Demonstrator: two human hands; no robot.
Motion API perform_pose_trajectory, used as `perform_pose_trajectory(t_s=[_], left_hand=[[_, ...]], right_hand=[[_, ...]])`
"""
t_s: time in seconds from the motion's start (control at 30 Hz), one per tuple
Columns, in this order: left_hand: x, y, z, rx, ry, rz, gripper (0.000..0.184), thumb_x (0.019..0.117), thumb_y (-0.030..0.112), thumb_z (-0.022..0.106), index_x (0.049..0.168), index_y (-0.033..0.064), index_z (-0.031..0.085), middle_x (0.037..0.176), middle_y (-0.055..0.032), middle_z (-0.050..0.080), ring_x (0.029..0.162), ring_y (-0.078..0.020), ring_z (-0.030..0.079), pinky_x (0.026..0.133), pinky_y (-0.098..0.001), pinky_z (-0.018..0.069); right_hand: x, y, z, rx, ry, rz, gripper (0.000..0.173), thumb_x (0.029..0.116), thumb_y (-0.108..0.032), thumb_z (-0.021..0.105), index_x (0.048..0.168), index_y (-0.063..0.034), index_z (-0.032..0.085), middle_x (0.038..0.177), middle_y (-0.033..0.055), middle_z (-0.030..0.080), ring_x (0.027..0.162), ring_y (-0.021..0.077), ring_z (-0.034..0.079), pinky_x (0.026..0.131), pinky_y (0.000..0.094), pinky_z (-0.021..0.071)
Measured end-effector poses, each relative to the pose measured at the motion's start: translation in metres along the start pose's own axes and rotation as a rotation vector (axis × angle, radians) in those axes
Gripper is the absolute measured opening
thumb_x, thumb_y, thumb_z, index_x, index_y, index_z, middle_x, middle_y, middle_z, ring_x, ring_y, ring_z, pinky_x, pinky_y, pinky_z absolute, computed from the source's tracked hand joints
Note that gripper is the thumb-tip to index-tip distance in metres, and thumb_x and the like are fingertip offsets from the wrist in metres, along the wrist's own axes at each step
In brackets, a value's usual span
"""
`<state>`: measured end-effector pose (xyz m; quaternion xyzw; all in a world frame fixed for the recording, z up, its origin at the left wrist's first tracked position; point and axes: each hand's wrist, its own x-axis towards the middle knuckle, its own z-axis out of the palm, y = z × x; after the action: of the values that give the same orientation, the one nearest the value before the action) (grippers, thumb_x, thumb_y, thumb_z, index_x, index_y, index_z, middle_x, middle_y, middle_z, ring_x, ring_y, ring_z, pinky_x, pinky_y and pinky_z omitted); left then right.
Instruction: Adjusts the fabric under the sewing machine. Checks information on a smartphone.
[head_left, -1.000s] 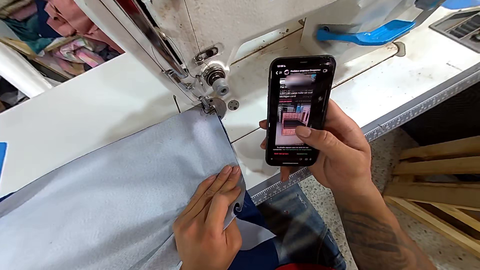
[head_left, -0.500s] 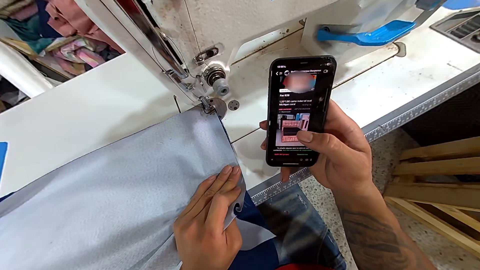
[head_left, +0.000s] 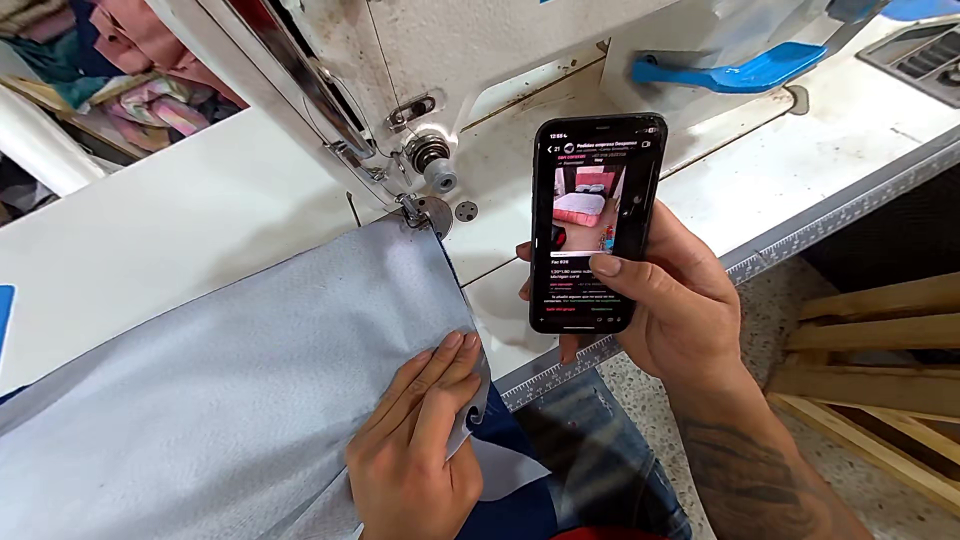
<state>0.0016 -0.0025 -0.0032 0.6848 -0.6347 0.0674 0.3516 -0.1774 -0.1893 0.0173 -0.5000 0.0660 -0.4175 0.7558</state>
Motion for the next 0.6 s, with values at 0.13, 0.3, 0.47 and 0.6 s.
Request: perform_pose_trajectory(t_s=[0.13, 0.3, 0.47, 0.6], left_hand=[[0.0003, 0.0, -0.0001, 0.002, 0.002, 0.001, 0.024, 0.0951, 0.006, 0.051, 0.097, 0.0076, 0.075, 0.119, -0.0074, 0.076, 0.12, -0.0229, 0.069, 0.105, -0.0387, 0.0564], [0.0005, -0.0001, -0.0002, 0.007, 0.001, 0.003, 0.024, 0.0949, 0.006, 0.052, 0.097, 0.0079, 0.076, 0.119, -0.0068, 0.076, 0.119, -0.0225, 0.069, 0.104, -0.0381, 0.0567], [0.0004, 0.0001, 0.0002, 0.0, 0.005, -0.003, 0.023, 0.0946, 0.006, 0.052, 0.096, 0.0076, 0.075, 0.119, -0.0069, 0.076, 0.119, -0.023, 0.069, 0.104, -0.0384, 0.0569], [0.0006, -0.0002, -0.0002, 0.002, -0.003, -0.001, 0.024, 0.0943, 0.006, 0.052, 0.096, 0.0079, 0.075, 0.119, -0.0068, 0.076, 0.119, -0.0226, 0.069, 0.104, -0.0377, 0.0573]], right_hand=[[0.0001, 0.0002, -0.0007, 0.008, -0.006, 0.01, 0.043, 0.1009, -0.002, 0.037, 0.144, -0.0039, 0.038, 0.126, 0.0271, 0.061, 0.093, 0.0385, 0.073, 0.048, 0.0451, 0.0627], [0.0001, 0.0, -0.0004, 0.015, 0.001, 0.01, 0.044, 0.1003, -0.001, 0.036, 0.144, -0.0035, 0.039, 0.126, 0.0275, 0.061, 0.093, 0.039, 0.073, 0.047, 0.0456, 0.0624], [-0.0007, 0.0006, -0.0026, 0.015, -0.025, 0.003, 0.052, 0.0931, 0.004, 0.038, 0.144, -0.004, 0.038, 0.126, 0.0269, 0.061, 0.094, 0.039, 0.073, 0.048, 0.046, 0.0625], [-0.0022, 0.0008, -0.0019, -0.037, 0.0, 0.013, 0.054, 0.0901, 0.004, 0.043, 0.143, -0.0048, 0.039, 0.125, 0.0264, 0.062, 0.094, 0.039, 0.073, 0.048, 0.0455, 0.0628]])
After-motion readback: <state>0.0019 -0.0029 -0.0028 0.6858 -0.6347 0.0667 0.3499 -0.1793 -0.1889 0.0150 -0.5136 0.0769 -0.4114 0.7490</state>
